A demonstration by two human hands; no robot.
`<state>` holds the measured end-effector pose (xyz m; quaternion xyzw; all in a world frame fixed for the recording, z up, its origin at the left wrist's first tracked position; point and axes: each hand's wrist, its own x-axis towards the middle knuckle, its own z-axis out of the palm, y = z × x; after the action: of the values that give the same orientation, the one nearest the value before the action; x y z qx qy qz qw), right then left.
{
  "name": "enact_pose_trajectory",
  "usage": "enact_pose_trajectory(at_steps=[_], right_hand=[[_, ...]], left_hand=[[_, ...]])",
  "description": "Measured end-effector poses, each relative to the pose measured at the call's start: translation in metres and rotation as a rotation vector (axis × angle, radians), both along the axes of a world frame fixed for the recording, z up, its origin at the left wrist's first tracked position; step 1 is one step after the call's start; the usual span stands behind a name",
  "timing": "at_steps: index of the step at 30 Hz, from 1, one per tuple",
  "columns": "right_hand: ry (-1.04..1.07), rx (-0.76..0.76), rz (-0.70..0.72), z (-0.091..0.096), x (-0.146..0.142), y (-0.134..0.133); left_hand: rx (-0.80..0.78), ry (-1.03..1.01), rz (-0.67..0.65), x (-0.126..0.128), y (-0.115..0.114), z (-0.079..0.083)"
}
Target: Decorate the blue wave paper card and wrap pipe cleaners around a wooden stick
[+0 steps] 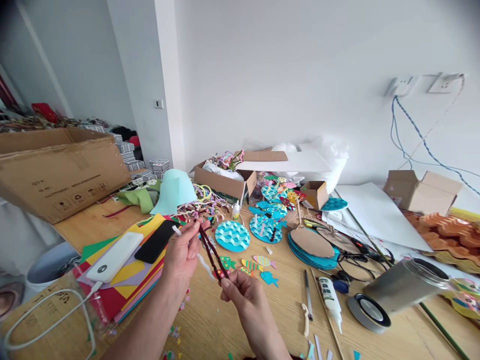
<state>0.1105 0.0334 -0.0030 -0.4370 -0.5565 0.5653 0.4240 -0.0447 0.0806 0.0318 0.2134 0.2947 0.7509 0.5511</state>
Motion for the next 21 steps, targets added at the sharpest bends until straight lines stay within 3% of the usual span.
enact_pose_trajectory(at_steps=[10, 16, 21], right_hand=[[0.067, -0.006, 0.038, -0.001, -0.001, -0.002], [0.079, -0.013, -0.039, -0.009, -0.002, -0.002], [0.276, -0.21, -0.023, -0.01, -0.007, -0.007]], left_hand=[[0.022, 0.002, -0.04, -0.003, 0.0, -0.001], [-0.044, -0.118, -0.225, -0.005, 0.006, -0.005], [-0.045, -0.128, -0.225, -0.002, 0.006, -0.006]])
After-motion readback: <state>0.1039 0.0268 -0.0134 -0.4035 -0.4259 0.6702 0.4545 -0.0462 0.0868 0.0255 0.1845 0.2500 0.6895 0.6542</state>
